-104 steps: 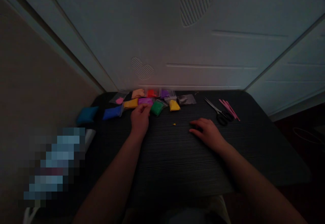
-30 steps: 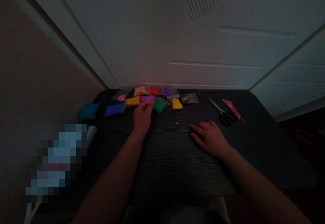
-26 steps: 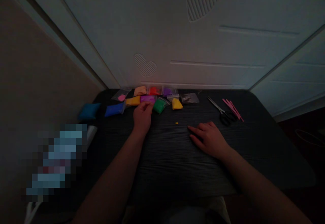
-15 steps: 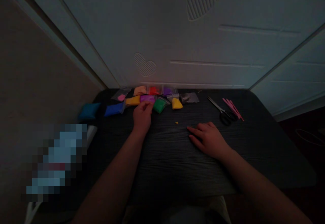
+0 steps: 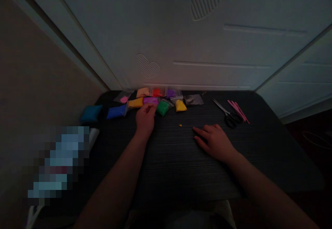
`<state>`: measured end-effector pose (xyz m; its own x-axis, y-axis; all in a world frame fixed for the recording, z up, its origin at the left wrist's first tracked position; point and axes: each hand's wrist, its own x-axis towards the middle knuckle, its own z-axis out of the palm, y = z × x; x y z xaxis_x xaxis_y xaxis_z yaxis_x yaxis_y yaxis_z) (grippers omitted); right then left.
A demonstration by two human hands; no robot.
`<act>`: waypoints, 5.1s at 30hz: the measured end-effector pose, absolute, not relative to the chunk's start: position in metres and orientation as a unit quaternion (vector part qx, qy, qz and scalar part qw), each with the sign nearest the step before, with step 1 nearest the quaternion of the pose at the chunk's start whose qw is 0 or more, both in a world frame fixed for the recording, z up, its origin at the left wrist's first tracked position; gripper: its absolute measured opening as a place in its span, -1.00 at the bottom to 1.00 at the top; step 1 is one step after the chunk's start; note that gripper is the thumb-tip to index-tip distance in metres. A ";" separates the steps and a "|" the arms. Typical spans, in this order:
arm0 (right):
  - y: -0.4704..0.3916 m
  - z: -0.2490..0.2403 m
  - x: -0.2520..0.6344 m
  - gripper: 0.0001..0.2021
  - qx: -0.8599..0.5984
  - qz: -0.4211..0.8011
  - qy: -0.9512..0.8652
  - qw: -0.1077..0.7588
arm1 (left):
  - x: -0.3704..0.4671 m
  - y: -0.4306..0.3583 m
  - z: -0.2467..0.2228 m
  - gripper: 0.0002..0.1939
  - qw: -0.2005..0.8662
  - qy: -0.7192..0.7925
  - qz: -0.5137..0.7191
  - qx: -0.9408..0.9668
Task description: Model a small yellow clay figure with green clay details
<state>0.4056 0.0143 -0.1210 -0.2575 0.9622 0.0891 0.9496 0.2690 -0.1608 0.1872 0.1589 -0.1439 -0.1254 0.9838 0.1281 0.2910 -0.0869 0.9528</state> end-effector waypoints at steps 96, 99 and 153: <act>0.016 -0.123 0.417 -0.63 -0.625 0.080 -0.765 0.135 | 0.188 0.160 -0.144 -0.86 0.354 0.565 0.492 0.559; 0.016 -0.124 0.420 -0.66 -0.632 0.090 -0.754 0.155 | 0.188 0.160 -0.144 -0.85 0.354 0.566 0.490 0.561; 0.014 -0.123 0.408 -0.70 -0.612 0.009 -0.786 0.084 | 0.189 0.159 -0.144 -0.87 0.358 0.566 0.494 0.555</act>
